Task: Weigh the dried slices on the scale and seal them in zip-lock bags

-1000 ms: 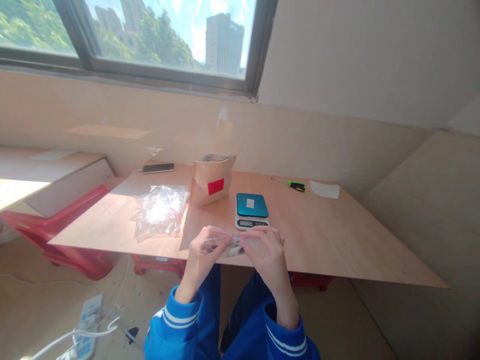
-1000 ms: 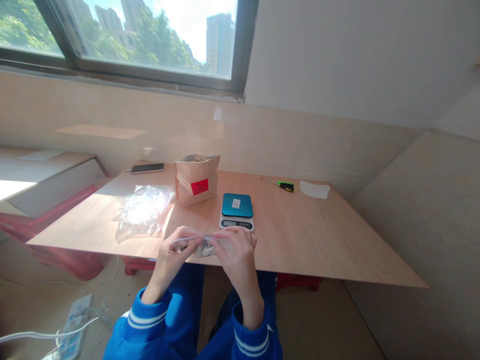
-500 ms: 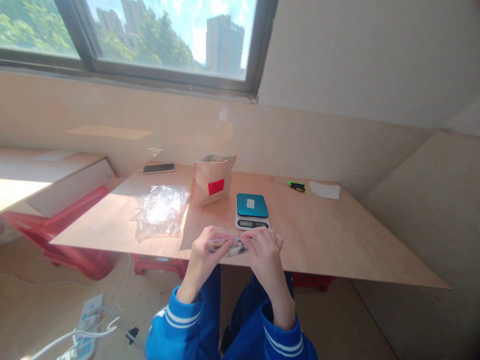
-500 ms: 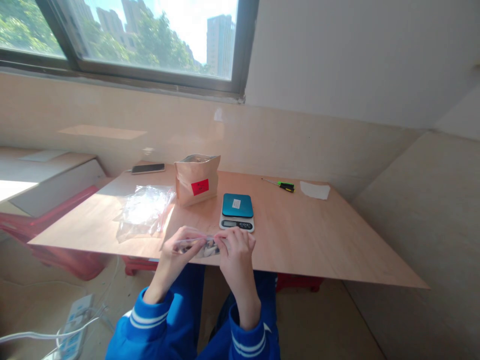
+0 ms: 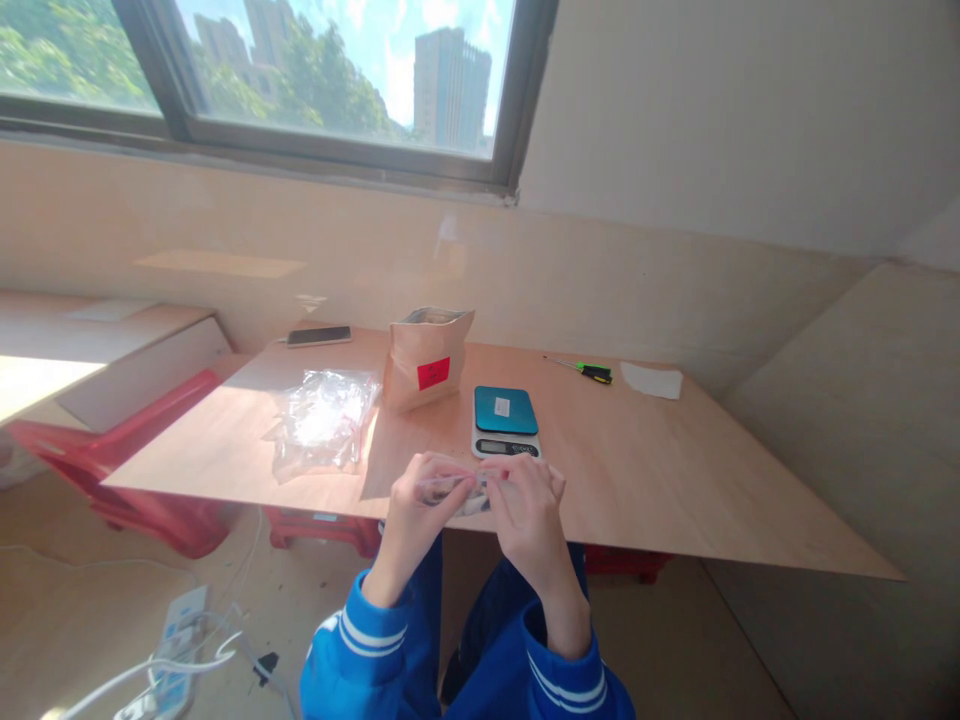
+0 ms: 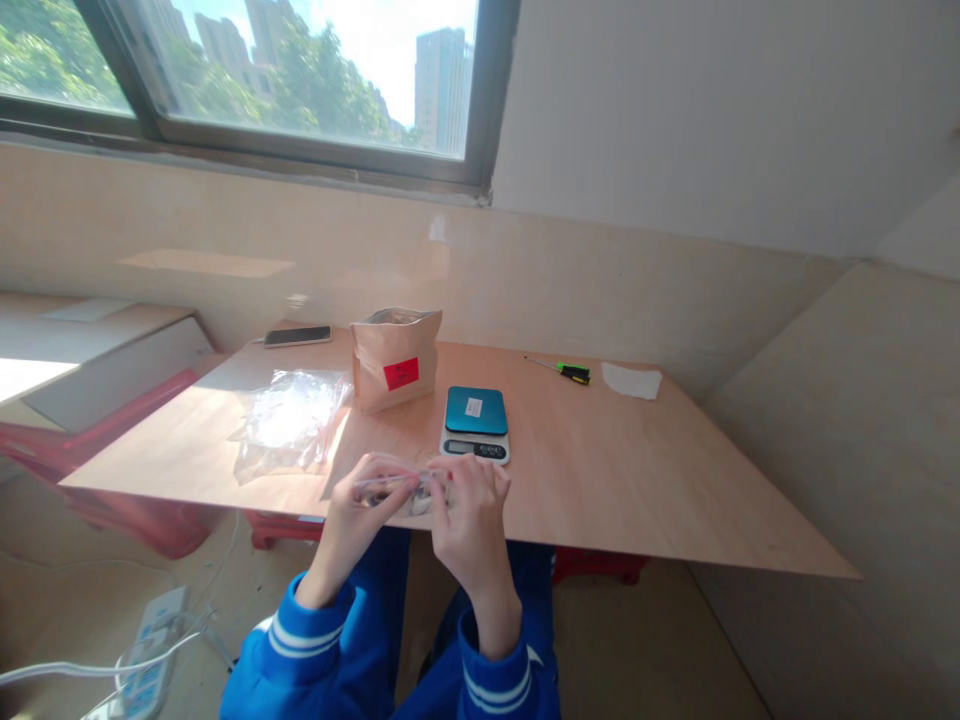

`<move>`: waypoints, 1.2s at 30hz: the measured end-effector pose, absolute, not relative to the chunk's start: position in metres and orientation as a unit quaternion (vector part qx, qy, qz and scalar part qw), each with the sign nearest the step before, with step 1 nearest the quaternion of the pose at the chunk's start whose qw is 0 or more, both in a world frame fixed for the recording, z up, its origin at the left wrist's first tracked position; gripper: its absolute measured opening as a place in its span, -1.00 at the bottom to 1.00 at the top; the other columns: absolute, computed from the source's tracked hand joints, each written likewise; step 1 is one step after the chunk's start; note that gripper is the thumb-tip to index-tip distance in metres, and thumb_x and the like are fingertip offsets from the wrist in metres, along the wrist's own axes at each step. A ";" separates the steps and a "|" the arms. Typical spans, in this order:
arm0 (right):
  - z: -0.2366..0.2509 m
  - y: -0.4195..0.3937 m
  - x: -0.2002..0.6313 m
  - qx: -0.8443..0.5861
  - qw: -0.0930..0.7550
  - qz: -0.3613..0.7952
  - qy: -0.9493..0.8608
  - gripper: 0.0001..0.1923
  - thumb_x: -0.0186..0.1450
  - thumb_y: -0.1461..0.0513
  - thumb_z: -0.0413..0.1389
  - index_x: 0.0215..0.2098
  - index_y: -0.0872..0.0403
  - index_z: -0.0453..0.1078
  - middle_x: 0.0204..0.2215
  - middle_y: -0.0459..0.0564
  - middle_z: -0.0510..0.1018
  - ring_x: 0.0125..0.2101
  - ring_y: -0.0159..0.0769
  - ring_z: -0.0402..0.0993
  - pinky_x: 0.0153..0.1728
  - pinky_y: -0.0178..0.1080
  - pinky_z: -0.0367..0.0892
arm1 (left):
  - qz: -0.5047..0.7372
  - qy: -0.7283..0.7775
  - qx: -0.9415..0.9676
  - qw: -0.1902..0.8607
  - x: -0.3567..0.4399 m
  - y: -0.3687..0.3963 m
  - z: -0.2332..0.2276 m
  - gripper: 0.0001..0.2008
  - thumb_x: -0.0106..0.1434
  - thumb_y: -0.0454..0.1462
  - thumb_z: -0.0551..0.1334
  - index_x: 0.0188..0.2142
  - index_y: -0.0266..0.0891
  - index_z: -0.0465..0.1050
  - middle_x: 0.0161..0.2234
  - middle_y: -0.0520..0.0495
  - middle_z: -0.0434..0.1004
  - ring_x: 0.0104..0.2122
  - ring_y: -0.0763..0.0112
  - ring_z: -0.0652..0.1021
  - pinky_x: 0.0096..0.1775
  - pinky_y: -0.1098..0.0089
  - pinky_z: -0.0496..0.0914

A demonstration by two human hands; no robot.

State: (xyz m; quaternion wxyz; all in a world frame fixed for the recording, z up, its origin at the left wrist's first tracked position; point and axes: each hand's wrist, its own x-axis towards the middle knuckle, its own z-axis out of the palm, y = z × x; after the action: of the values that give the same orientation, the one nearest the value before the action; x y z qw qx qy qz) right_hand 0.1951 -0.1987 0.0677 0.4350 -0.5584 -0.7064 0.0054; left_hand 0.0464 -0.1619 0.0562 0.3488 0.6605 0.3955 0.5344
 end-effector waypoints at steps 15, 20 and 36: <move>0.052 -0.188 0.189 -0.542 0.504 -0.024 -0.672 -0.78 0.34 0.39 0.04 -0.45 0.05 0.35 -0.47 -0.10 0.47 -0.37 -0.27 0.36 -0.23 -0.22 0.15 | 0.517 0.411 0.682 0.313 0.049 -0.162 0.049 -0.89 0.20 -0.21 0.29 -0.37 -0.19 0.58 -0.36 -0.05 0.53 -0.30 0.35 0.56 -0.26 0.39 0.45; 0.049 -0.185 0.191 -0.550 0.505 -0.027 -0.665 -0.78 0.36 0.35 0.05 -0.44 0.05 0.37 -0.48 -0.09 0.46 -0.37 -0.27 0.36 -0.25 -0.22 0.18 | 0.487 0.412 0.661 0.395 0.043 -0.160 0.052 -0.81 0.24 -0.15 0.25 -0.29 -0.21 0.54 -0.31 -0.05 0.56 -0.27 0.36 0.57 -0.24 0.41 0.43; 0.046 -0.185 0.215 -0.505 0.502 0.025 -0.701 -0.85 0.32 0.29 0.14 -0.41 0.02 0.50 -0.48 -0.10 0.56 -0.36 -0.25 0.43 -0.25 -0.17 0.19 | 0.564 0.410 0.553 0.457 0.021 -0.155 0.047 -0.67 0.26 -0.05 0.18 -0.47 -0.23 0.43 -0.54 0.08 0.37 -0.48 0.48 0.40 -0.44 0.53 0.30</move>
State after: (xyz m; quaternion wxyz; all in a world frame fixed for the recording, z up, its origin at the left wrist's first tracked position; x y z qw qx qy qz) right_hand 0.2148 -0.1853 0.0461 0.5021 -0.5052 -0.7014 0.0253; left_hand 0.0205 -0.1555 0.0472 0.4571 0.5526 0.4099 0.5637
